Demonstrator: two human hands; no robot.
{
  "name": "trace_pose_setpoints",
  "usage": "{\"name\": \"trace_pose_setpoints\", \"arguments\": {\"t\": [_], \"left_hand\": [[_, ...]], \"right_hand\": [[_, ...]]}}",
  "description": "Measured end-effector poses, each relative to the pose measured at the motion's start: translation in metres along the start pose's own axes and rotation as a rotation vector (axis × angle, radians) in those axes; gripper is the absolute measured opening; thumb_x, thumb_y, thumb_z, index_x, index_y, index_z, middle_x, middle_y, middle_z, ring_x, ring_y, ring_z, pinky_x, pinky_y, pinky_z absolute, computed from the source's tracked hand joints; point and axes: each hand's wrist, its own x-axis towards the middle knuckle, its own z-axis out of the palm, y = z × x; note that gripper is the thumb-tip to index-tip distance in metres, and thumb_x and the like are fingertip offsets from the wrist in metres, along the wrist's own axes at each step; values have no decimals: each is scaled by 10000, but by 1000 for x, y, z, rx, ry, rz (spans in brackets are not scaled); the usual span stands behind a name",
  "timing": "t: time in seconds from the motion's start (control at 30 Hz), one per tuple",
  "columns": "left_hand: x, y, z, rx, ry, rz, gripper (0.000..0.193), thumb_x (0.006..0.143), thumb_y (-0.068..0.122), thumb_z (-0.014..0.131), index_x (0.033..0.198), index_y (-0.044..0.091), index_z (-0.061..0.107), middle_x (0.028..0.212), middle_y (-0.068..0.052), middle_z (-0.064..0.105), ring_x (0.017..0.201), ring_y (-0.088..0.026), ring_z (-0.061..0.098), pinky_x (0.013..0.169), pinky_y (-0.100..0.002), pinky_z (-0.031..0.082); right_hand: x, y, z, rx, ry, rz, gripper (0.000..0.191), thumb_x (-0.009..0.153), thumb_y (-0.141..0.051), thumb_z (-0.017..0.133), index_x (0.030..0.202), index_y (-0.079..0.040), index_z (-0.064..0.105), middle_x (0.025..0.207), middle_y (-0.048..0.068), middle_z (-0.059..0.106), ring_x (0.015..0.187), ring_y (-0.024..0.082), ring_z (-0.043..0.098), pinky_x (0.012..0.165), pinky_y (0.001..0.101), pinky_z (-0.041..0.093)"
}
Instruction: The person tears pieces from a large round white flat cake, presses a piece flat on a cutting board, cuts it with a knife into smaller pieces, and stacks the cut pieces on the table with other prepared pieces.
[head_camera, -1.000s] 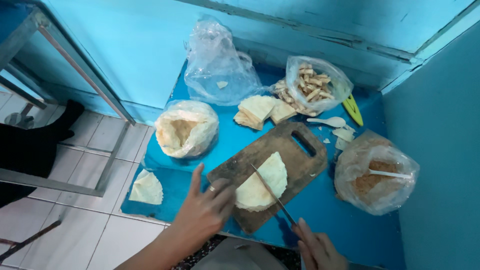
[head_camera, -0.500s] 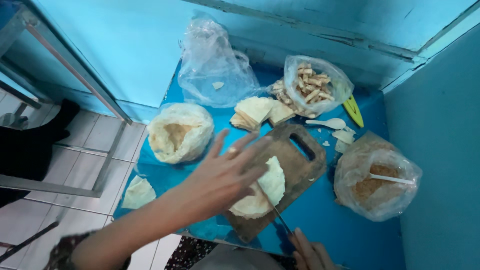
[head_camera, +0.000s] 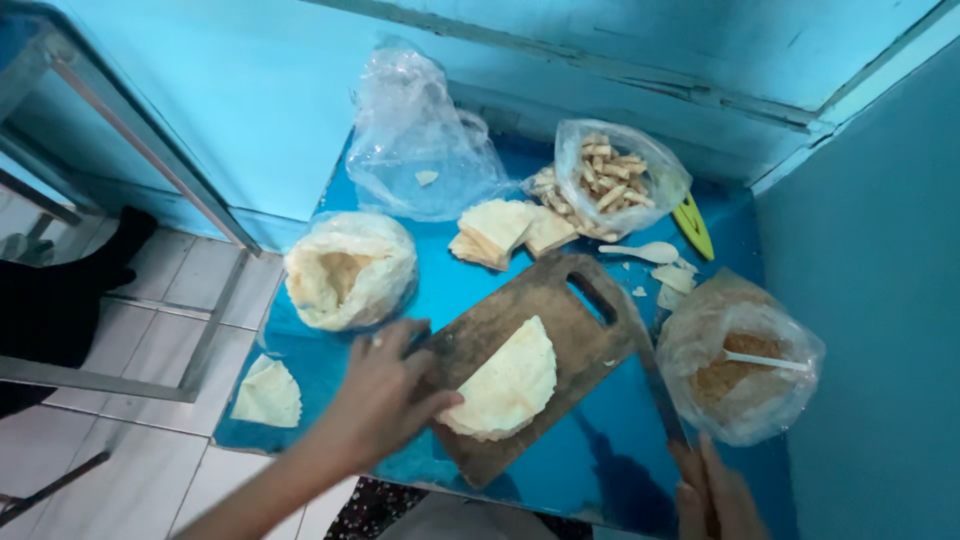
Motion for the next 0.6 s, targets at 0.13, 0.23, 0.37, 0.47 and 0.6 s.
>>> {"name": "trace_pose_setpoints", "arguments": {"t": [0.13,0.23,0.37,0.47,0.6], "left_hand": [[-19,5,22,-104,20,-81,407,813,438,795,814,44,695,1451,-249,463,1359,-409,417,1030,-604,299],[-22,10,27,-53,22,-99,398,779,424,822,826,46,707,1512,-276,398,1431,-450,327,1003,-710,218],[-20,21,32,-3,8,-130,398,725,391,843,853,40,707,1562,-273,340,1469,-447,274,992,-765,181],[-24,29,34,-51,-40,-156,386,737,379,838,876,45,704,1564,-257,343,1415,-413,292,1013,-743,213],[-32,43,43,44,43,-109,367,758,307,813,947,23,680,1416,-242,441,1292,-423,404,987,-726,265]], "right_hand": [[19,-30,3,115,-5,104,544,1014,-236,553,1485,24,469,1189,185,732,944,232,728,863,366,560],[6,-36,11,164,35,158,529,1042,-223,529,1502,30,461,1241,214,701,1031,245,720,922,373,551],[-17,-14,16,250,57,274,591,1017,-234,533,1539,23,427,1264,217,697,870,177,698,802,326,558],[-26,15,12,332,-16,320,646,999,-243,521,1571,16,366,1227,208,693,756,142,685,710,308,569],[-36,36,13,391,-63,314,663,1003,-234,542,1598,-4,363,1056,203,692,800,146,683,727,318,569]]}}
